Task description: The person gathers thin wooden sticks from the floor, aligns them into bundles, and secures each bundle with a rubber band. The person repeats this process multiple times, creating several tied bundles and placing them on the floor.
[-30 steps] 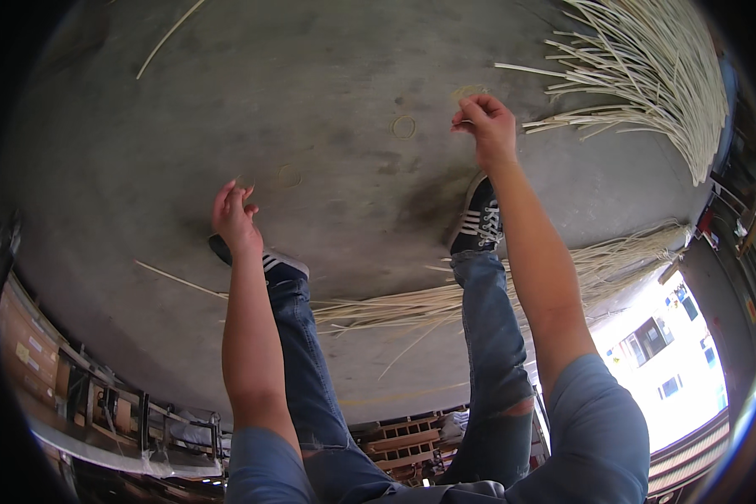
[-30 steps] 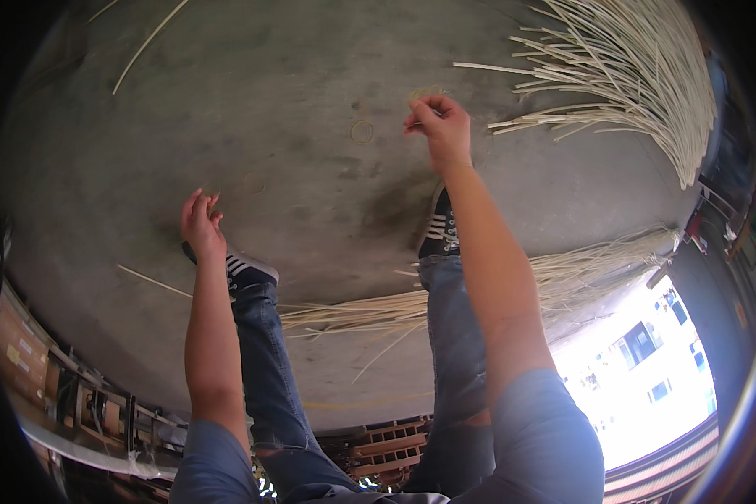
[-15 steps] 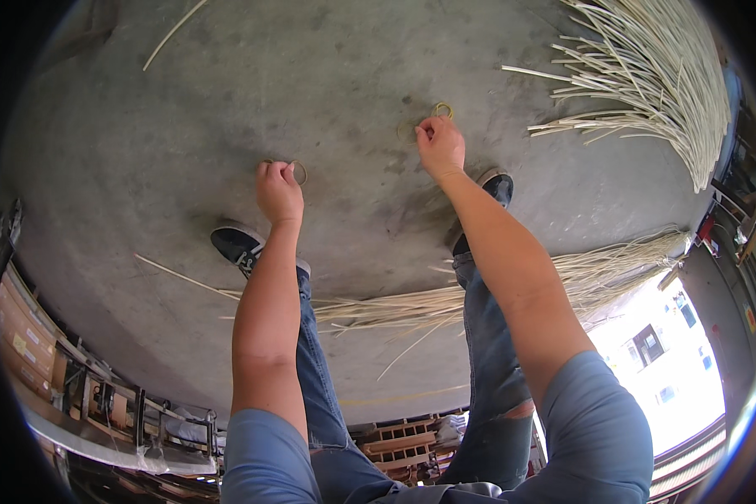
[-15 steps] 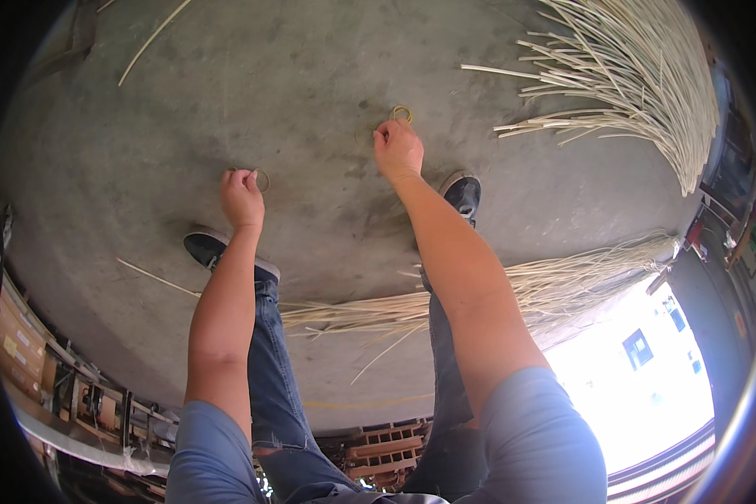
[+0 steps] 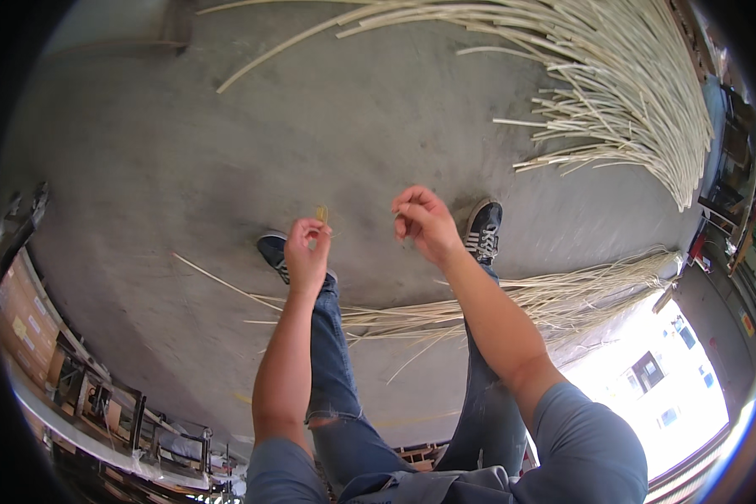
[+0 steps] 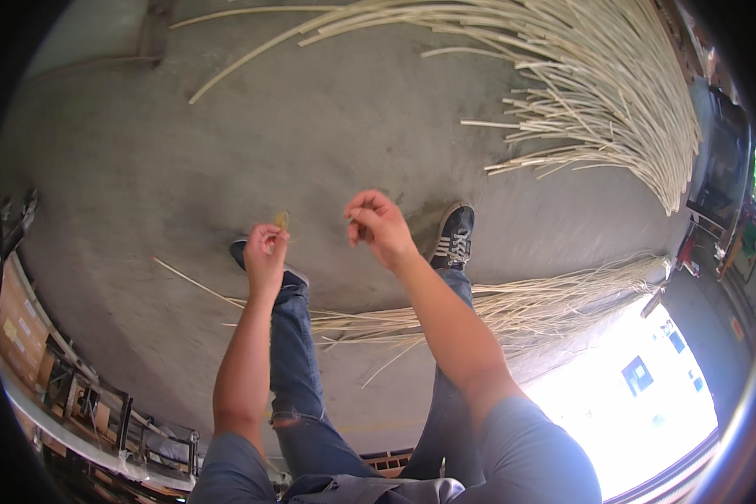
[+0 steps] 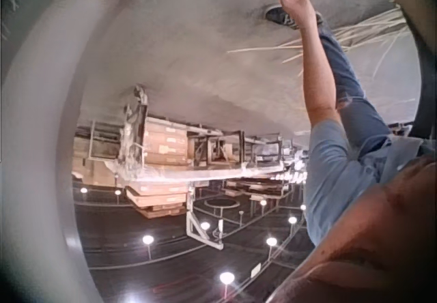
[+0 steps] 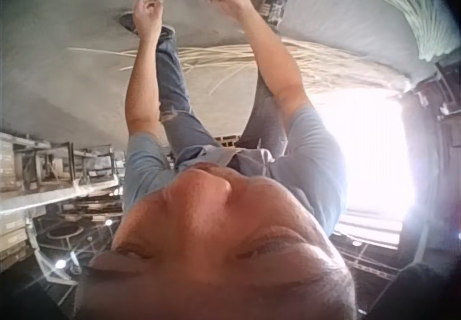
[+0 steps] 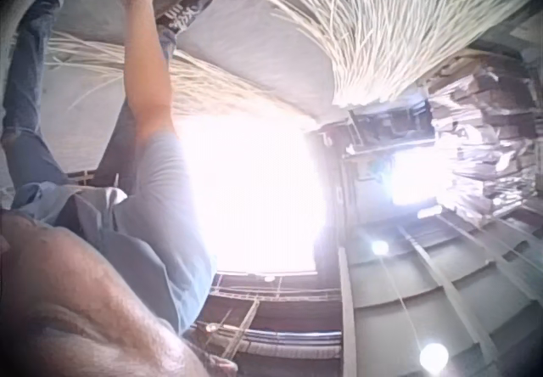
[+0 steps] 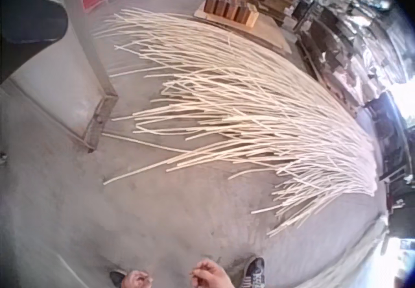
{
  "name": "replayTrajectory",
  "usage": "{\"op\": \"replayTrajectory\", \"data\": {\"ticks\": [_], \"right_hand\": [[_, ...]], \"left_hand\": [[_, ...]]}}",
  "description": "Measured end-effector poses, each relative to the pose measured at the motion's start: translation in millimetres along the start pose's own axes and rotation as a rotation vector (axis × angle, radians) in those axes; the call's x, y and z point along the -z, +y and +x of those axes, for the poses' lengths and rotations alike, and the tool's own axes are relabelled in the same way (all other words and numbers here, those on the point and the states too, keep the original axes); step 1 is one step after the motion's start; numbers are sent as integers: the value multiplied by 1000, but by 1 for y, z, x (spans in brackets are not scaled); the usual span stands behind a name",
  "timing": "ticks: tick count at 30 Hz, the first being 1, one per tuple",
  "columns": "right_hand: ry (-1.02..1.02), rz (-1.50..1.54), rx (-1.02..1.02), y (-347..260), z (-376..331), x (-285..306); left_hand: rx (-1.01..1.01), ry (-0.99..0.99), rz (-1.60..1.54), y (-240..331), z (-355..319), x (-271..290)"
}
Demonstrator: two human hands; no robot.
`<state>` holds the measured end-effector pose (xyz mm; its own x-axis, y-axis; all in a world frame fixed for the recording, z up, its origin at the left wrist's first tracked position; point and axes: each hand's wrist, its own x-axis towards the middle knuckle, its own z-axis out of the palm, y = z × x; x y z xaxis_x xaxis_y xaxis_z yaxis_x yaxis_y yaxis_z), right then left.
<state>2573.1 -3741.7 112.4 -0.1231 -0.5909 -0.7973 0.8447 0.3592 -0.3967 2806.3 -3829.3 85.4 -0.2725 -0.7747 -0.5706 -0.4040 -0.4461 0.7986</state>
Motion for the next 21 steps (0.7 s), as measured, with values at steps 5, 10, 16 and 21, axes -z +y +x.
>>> {"op": "replayTrajectory", "data": {"ticks": [5,10,16,21], "right_hand": [[-191,-276,7,-23,-51,-109],[-426,-565,-90,-53,-92,-213],[-340,-213,1,-76,-95,-273],[-203,276,-132,-120,-48,-290]], "left_hand": [[-34,-238,-149,113,-32,54],[-2,-438,-216,212,-55,120],[120,-448,-135,298,-22,148],[221,-346,-324,331,49,115]]}}
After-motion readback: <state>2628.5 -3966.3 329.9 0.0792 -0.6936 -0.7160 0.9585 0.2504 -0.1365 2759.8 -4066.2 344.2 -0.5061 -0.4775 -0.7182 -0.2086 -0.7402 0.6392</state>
